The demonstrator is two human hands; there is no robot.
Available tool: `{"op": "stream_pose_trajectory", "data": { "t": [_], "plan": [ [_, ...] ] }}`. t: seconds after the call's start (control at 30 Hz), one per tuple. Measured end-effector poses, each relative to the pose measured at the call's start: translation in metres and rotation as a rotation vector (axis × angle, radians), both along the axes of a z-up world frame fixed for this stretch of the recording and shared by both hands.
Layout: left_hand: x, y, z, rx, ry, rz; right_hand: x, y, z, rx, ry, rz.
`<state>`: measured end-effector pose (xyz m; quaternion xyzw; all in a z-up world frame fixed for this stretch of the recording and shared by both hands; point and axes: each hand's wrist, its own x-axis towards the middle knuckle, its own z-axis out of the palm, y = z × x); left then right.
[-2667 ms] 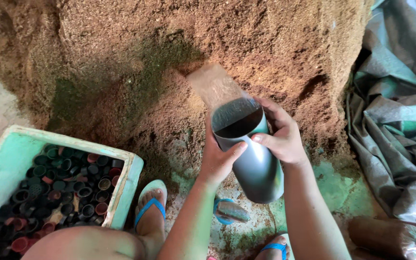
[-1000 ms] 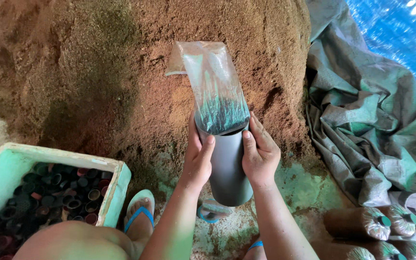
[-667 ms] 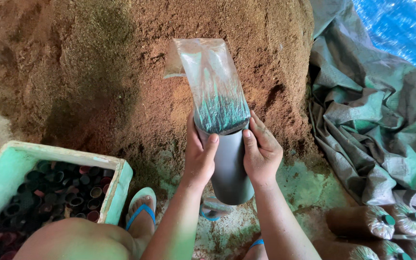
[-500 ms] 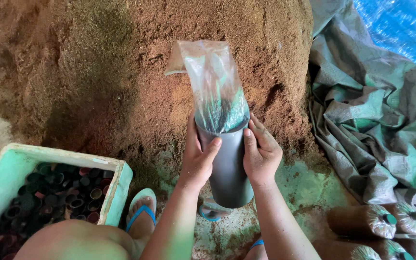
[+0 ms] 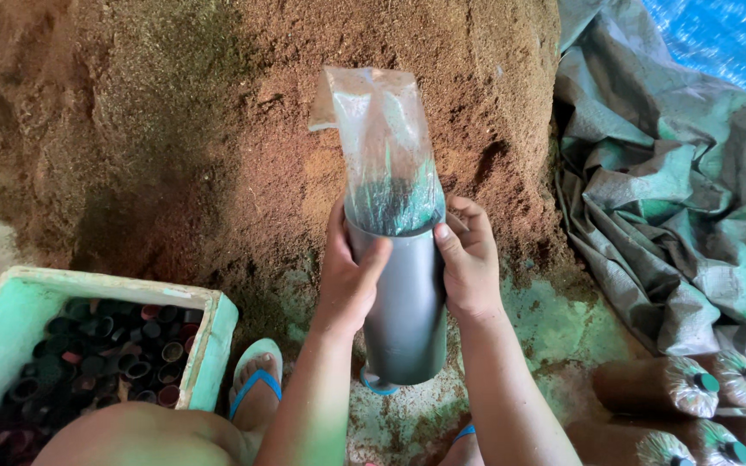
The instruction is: The person scoops a brown granular material from a large pile into a cylindrical metal container, then pours it into a clear plastic bag. They repeat this process to fill the bag and then tie it closed.
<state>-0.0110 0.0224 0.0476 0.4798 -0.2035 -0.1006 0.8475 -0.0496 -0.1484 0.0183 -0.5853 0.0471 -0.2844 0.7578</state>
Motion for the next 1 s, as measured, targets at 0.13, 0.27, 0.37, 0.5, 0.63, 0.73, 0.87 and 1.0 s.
{"op": "stream_pose_trajectory", "data": {
  "t": [0.13,0.27,0.37,0.5,0.63,0.73,0.87,1.0],
  "plan": [
    [0.004,-0.004,0.000,-0.021,0.027,0.000,-0.006,-0.001,0.014,-0.024,0.034,0.117],
    [0.004,-0.002,0.006,-0.015,0.070,-0.040,-0.006,-0.006,0.009,-0.069,0.088,0.198],
    [0.003,0.000,0.011,0.046,0.076,-0.066,-0.005,-0.019,-0.009,-0.152,0.161,0.179],
    [0.009,0.007,0.002,0.213,0.051,0.023,-0.004,-0.014,-0.015,-0.237,0.224,0.095],
    [0.002,0.004,0.015,0.222,0.070,0.044,-0.004,-0.001,-0.003,-0.208,0.228,0.083],
    [0.008,0.005,0.001,0.208,0.070,-0.016,-0.004,-0.004,-0.010,-0.160,0.250,0.046],
    [0.008,0.013,-0.002,0.347,0.088,-0.001,-0.001,-0.010,-0.020,-0.177,0.309,0.011],
    [0.009,0.016,0.010,0.307,0.099,-0.017,0.002,-0.002,-0.011,-0.122,0.258,-0.005]
  ]
}}
